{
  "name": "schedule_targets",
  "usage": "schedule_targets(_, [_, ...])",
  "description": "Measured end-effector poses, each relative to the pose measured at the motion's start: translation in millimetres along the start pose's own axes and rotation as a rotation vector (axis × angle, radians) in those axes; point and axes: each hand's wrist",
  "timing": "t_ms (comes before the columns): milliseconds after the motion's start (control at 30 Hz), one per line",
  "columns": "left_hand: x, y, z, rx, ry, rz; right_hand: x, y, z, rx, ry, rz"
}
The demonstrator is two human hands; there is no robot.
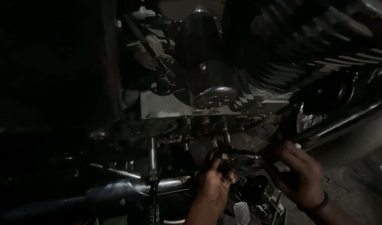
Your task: Removing and inspecting internal engine components and gears over an oil pan.
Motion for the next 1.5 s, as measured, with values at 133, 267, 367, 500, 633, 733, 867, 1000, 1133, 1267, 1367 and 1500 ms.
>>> schedule_targets(133, [20.6, -19.6, -3.5, -0.019, -0.078, 0.006, -3.2, -12.4, 5.0, 0.079, 0.025, -0.171])
schedule_targets(267, [19.4, -23.3, 4.8, -0.053, -0.143, -0.053, -0.5, -32.2, 7.3, 0.000, 0.010, -0.136])
schedule_targets(367, [15.7, -22.5, 11.7, -0.055, -0.124, -0.051, 0.8, -41.8, 7.2, 0.007, 0.004, -0.164])
schedule_targets(500, [25.9, -32.3, 8.9, -0.051, -0.134, -0.004, -2.3, -26.6, 26.5, 0.022, 0.048, -0.107])
schedule_targets(633, [41.0, -48.2, -4.0, -0.043, -0.138, 0.007, 2.4, -13.7, 41.3, 0.080, 0.026, -0.163])
schedule_targets(733, [46.0, -52.4, -10.1, 0.019, -0.143, 0.018, 2.2, -15.9, 42.2, 0.021, 0.008, -0.155])
schedule_targets(867, [39.6, -44.2, -1.0, 0.045, -0.069, -0.020, -1.8, -18.0, 41.5, 0.043, 0.015, -0.243])
schedule_targets(1000, [41.5, -45.0, -3.2, 0.034, -0.095, 0.007, -4.6, -23.3, 37.7, -0.017, 0.030, -0.246])
schedule_targets(1133, [30.9, -32.5, 11.6, -0.030, -0.096, -0.015, -3.5, -2.5, 48.2, 0.030, -0.008, -0.173])
schedule_targets(1267, [31.0, -31.1, 9.6, -0.014, -0.086, -0.003, -4.3, -4.4, 45.5, 0.092, -0.016, -0.168])
schedule_targets(1367, [31.5, -28.3, 8.6, 0.067, -0.044, -0.006, -2.4, -4.2, 43.6, 0.120, -0.038, -0.180])
schedule_targets(1500, [39.0, -29.2, 2.9, 0.151, -0.078, -0.004, -4.0, 5.6, 45.8, 0.209, -0.055, -0.158])
Point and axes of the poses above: each hand's wrist, its own z-axis towards the middle knuckle, its own x-axis out of the palm, y = z × x, and after that the axes turned 11 degrees about z, right-handed
